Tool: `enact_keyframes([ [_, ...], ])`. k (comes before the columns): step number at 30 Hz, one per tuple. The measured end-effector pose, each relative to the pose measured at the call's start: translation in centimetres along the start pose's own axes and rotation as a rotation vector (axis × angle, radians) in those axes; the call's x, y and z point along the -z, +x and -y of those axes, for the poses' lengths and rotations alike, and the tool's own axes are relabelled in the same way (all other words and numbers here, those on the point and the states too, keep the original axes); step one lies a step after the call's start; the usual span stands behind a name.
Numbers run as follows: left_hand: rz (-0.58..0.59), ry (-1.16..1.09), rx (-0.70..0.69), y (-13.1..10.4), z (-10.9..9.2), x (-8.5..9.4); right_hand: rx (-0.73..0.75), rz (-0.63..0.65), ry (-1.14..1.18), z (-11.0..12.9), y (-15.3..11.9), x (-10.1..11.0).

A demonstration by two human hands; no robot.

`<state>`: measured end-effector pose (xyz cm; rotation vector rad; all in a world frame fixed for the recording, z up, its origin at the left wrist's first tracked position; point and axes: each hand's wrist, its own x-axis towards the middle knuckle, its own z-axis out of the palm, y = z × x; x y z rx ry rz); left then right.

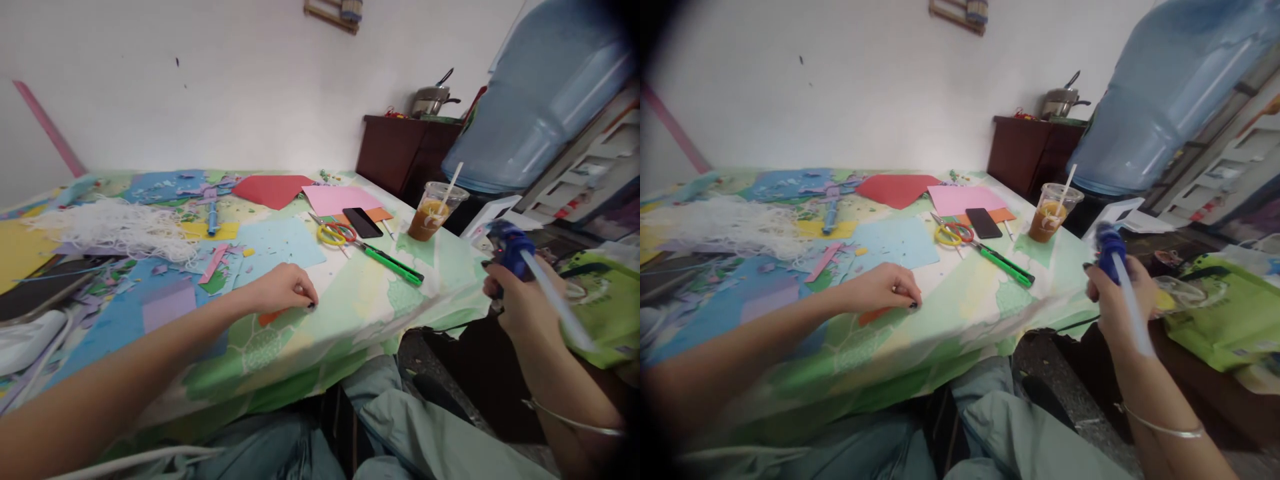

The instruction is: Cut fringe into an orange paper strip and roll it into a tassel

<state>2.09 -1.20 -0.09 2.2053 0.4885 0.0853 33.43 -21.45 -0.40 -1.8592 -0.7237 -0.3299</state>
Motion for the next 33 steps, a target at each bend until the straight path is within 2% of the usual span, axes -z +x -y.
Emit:
enact_keyframes([
  [5,0.077,0.065,-0.053,1.4,-0.3,-0.4,-0.106,0.468,0.485,3.9,-4.6,-1.2],
  [10,0.066,0.052,-0.044,1.6,-0.3,-0.2,-0.205,0.738,0.788,4.8,-7.9,-2.6],
  [12,0.015,0.057,-0.029,1.3,0.0,0.2,-0.251,0.794,0.862,4.6,-8.8,-3.2],
  [17,-0.263,0.136,0.041,0.9,1.6,1.3,-0.301,0.891,0.819,4.1,-9.9,-4.7],
  [19,-0.330,0.190,0.058,0.9,2.1,1.4,-0.313,0.900,0.804,4.3,-10.2,-5.2],
  [24,-0.380,0.317,0.042,1.5,2.2,0.6,-0.349,0.976,0.731,4.8,-10.9,-5.2],
  [28,-0.355,0.337,0.062,1.7,2.1,-0.2,-0.313,1.072,0.655,4.4,-12.0,-4.8],
  [33,-0.340,0.318,0.071,1.7,2.4,-0.3,-0.315,1.095,0.616,4.1,-12.7,-4.6],
])
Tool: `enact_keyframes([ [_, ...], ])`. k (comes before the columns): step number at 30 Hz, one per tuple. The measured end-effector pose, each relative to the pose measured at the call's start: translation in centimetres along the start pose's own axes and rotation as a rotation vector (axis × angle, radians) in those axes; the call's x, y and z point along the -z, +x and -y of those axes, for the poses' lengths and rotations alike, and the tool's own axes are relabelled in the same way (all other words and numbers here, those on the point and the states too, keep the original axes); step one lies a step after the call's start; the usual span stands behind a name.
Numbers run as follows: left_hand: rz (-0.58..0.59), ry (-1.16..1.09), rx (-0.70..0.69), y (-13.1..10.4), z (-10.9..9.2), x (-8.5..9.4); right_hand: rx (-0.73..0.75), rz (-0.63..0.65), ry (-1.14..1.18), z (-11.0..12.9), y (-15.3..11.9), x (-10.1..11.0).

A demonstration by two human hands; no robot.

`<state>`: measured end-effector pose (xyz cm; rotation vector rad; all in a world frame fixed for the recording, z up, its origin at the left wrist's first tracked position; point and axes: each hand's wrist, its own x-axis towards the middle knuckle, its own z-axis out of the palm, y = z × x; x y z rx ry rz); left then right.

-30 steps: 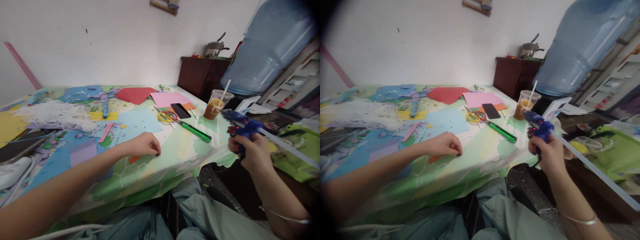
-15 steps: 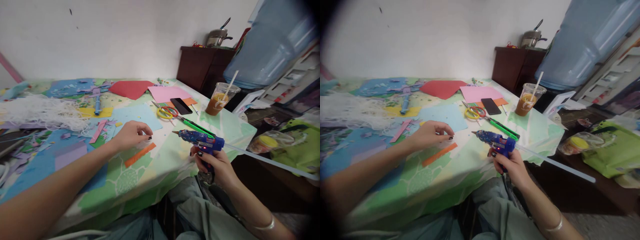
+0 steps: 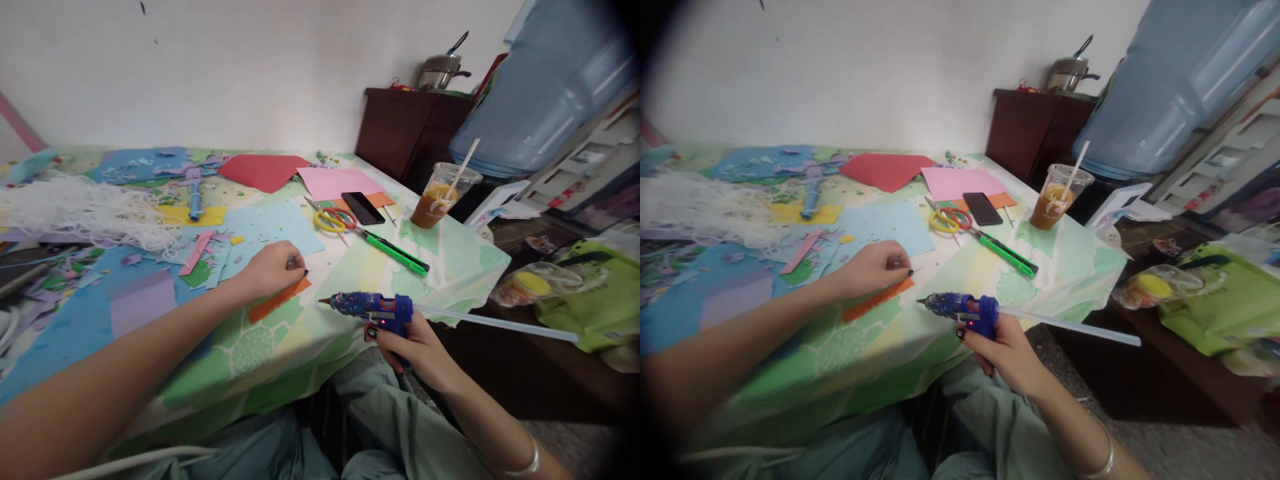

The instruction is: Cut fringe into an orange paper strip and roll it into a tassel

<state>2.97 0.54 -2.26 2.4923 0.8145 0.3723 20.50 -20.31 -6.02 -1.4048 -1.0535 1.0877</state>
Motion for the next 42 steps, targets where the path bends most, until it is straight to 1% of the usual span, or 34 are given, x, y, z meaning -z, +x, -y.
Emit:
enact_keyframes([
  [3,-0.006,-0.032,0.017,-0.2,0.1,0.0,0.009,-0.009,-0.024,0.0,0.1,-0.1],
  [6,-0.046,-0.077,0.051,-0.4,0.0,0.3,-0.006,0.001,-0.025,-0.2,0.1,-0.1],
  [8,-0.060,-0.132,0.041,-0.6,-0.2,0.7,-0.017,0.007,-0.035,-0.3,0.0,0.0],
  [9,-0.043,-0.173,0.024,-0.7,-0.4,0.9,-0.022,0.010,-0.040,-0.4,0.0,0.0],
  [11,0.034,-0.230,-0.025,-0.9,-0.6,1.4,-0.029,0.014,-0.045,-0.5,-0.1,0.0],
  [14,0.288,-0.276,-0.108,-1.1,-0.5,2.1,-0.037,0.014,-0.057,-0.4,-0.1,0.0],
  [16,0.422,-0.294,-0.129,-1.1,-0.2,2.4,-0.039,0.018,-0.076,-0.4,-0.1,-0.1],
  [17,0.461,-0.299,-0.127,-1.1,0.0,2.5,-0.039,0.020,-0.078,-0.3,-0.1,-0.1],
  [19,0.505,-0.322,-0.120,-1.0,0.4,2.7,-0.035,0.020,-0.062,-0.3,-0.1,-0.1],
  [20,0.509,-0.341,-0.115,-1.0,0.5,2.7,-0.032,0.015,-0.048,-0.3,-0.1,-0.1],
  [22,0.475,-0.381,-0.095,-0.9,0.7,2.7,-0.029,0.006,-0.025,-0.3,-0.1,-0.2],
  [26,0.428,-0.416,-0.080,-1.0,0.4,2.8,-0.032,0.021,-0.030,-0.3,-0.2,-0.2],
  [30,0.435,-0.352,-0.094,-1.0,0.1,2.7,-0.032,0.033,-0.062,-0.4,-0.3,-0.2],
  [37,0.462,-0.232,-0.156,-1.0,0.5,2.0,-0.028,0.027,-0.079,-0.3,-0.1,-0.4],
  [42,0.434,-0.206,-0.156,-1.1,0.2,1.6,-0.042,0.019,-0.080,-0.4,-0.1,-0.5],
])
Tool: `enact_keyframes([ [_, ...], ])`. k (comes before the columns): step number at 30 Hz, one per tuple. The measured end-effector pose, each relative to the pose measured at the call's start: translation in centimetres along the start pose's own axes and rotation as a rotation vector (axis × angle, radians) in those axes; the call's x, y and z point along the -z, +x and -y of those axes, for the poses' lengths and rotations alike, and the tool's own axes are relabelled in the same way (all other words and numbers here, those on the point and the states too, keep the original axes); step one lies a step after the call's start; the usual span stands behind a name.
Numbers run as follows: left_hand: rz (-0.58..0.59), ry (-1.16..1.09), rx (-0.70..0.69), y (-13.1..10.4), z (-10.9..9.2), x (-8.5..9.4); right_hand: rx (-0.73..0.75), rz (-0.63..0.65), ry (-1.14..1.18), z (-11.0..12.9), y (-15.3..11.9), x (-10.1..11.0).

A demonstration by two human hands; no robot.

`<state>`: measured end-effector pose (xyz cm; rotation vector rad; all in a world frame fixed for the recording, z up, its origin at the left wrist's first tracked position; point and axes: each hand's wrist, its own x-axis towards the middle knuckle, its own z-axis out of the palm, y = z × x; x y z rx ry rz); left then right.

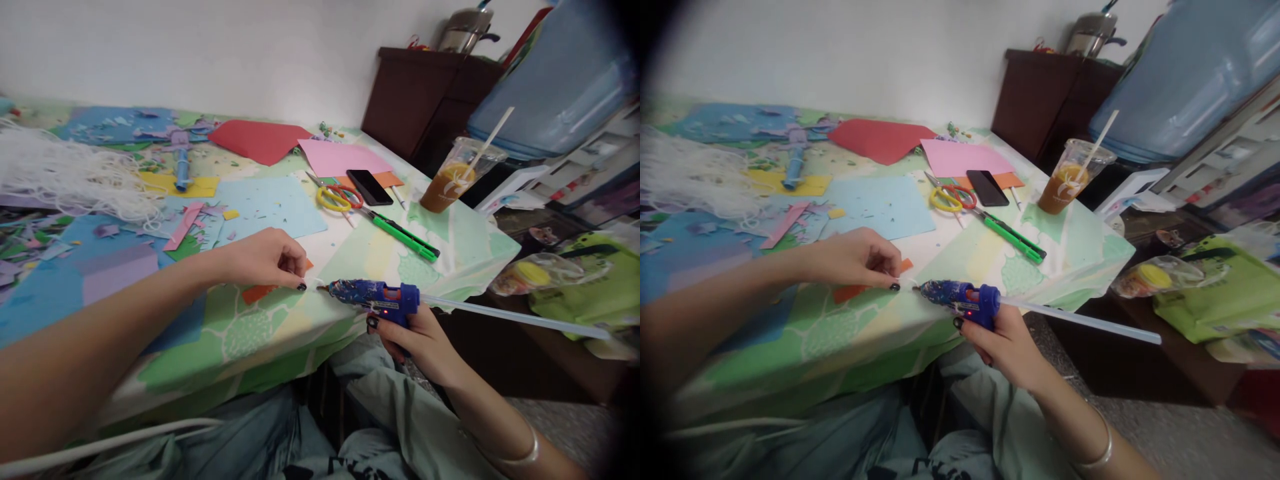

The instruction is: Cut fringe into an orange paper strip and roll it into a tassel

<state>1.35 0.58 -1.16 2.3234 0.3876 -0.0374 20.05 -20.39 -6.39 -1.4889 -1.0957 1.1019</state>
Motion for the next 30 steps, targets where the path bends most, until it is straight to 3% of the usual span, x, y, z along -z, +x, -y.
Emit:
enact_keyframes([
  [9,-0.045,0.096,-0.013,0.3,-0.8,-0.9,0.010,0.011,-0.040,-0.1,-0.1,0.2],
  [30,-0.038,0.135,0.022,0.4,-1.5,-0.9,-0.021,0.003,-0.077,-0.3,-0.2,0.3],
])
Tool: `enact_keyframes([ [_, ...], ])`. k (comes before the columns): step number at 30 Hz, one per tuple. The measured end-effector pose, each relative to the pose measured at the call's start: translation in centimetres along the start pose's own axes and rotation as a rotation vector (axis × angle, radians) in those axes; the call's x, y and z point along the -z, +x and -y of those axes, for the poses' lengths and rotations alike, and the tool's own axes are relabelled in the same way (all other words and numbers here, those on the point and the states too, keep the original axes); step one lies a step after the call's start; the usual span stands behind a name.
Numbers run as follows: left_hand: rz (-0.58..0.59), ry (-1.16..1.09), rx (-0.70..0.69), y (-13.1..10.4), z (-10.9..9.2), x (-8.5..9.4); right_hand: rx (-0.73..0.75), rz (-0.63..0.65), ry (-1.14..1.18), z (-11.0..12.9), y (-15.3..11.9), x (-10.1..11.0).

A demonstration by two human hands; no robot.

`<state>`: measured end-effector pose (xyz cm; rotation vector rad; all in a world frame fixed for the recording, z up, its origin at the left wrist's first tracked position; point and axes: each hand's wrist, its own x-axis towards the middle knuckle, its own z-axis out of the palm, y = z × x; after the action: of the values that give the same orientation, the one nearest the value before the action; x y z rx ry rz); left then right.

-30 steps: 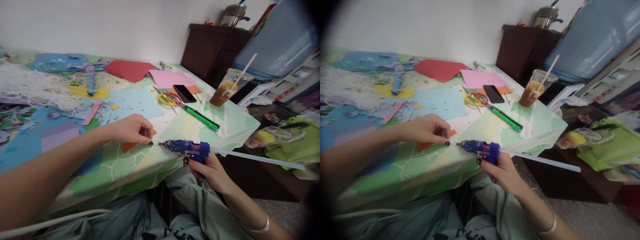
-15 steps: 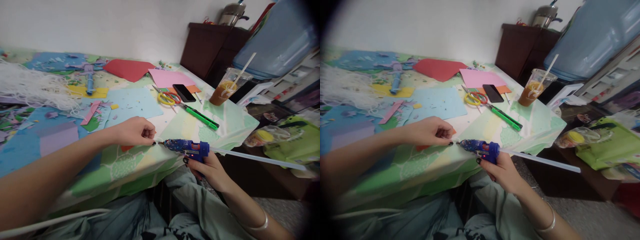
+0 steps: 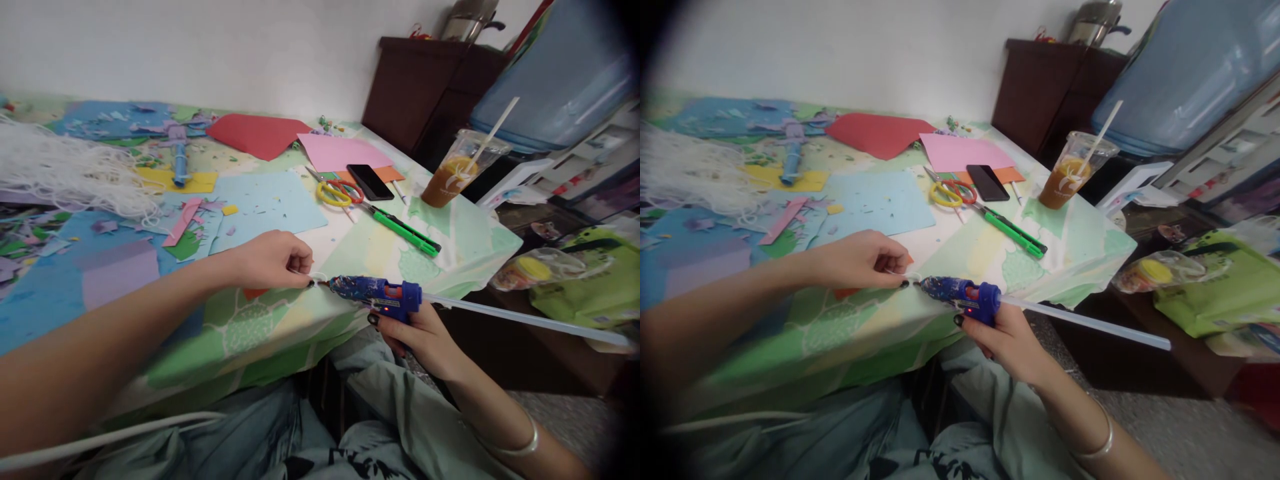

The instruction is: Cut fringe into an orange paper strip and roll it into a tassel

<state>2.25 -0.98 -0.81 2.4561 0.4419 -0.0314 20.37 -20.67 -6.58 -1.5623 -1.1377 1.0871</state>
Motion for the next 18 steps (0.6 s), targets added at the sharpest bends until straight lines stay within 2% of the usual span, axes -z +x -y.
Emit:
enact_keyframes([
  [10,0.001,-0.001,0.045,0.0,-0.4,0.0,-0.003,0.005,0.044,-0.4,-0.1,0.1],
  [15,0.043,-0.039,0.162,0.0,-1.3,0.3,-0.013,-0.018,0.044,-0.4,0.0,0.1],
  [18,0.063,-0.076,0.178,0.3,-1.4,0.3,0.005,-0.011,0.067,-0.5,0.0,0.3],
])
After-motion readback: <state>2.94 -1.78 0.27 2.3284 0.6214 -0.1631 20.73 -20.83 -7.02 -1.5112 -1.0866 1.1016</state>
